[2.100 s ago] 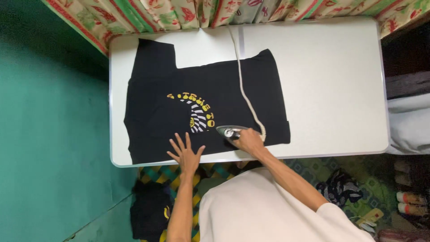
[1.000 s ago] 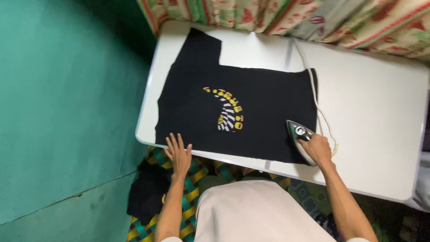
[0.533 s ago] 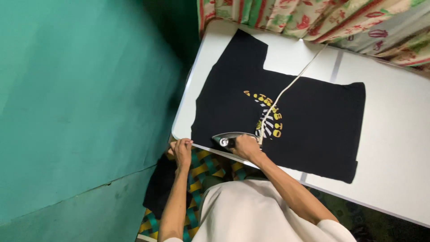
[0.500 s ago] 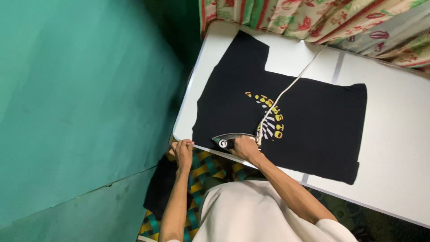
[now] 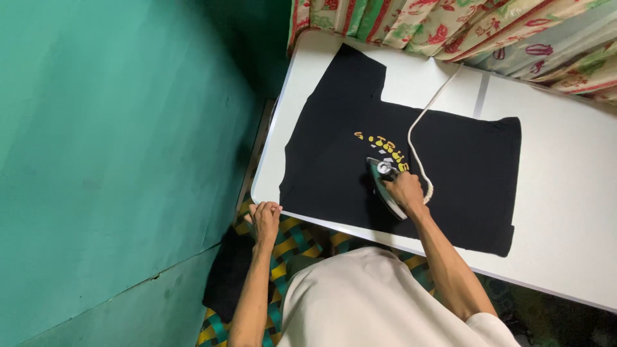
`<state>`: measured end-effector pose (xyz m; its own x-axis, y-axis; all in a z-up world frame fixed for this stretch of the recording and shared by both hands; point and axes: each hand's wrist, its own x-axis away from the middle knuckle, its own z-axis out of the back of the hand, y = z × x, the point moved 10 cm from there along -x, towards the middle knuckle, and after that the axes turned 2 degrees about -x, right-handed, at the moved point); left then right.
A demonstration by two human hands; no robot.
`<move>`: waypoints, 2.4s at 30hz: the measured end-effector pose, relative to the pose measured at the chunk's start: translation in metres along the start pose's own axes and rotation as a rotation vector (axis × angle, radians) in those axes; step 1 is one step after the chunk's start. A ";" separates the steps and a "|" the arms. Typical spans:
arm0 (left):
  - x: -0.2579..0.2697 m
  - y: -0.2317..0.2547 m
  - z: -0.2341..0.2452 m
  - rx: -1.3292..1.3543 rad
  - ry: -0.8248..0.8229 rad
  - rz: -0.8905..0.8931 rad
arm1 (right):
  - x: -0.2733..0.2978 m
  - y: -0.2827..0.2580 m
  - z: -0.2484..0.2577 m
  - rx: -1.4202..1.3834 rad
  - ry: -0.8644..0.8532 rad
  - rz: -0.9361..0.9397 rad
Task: The recorder is ironing a black t-shirt on a white table.
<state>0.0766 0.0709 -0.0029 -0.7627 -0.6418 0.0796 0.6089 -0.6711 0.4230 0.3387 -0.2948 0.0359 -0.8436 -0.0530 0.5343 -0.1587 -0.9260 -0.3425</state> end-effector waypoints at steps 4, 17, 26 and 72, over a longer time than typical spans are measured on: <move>0.000 -0.001 0.001 0.003 0.000 0.020 | 0.012 -0.045 -0.044 0.117 -0.132 0.092; -0.003 -0.006 -0.005 0.004 -0.031 0.054 | -0.062 -0.050 -0.005 0.092 -0.039 0.069; -0.003 -0.001 0.000 -0.027 -0.035 0.051 | 0.024 -0.149 -0.073 0.429 -0.325 0.435; -0.007 0.000 0.003 0.001 -0.039 0.051 | 0.008 -0.136 -0.057 0.411 -0.335 0.292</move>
<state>0.0812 0.0763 -0.0003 -0.7385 -0.6603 0.1360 0.6470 -0.6375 0.4183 0.3246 -0.1483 0.0427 -0.6044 -0.3801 0.7002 0.3226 -0.9203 -0.2212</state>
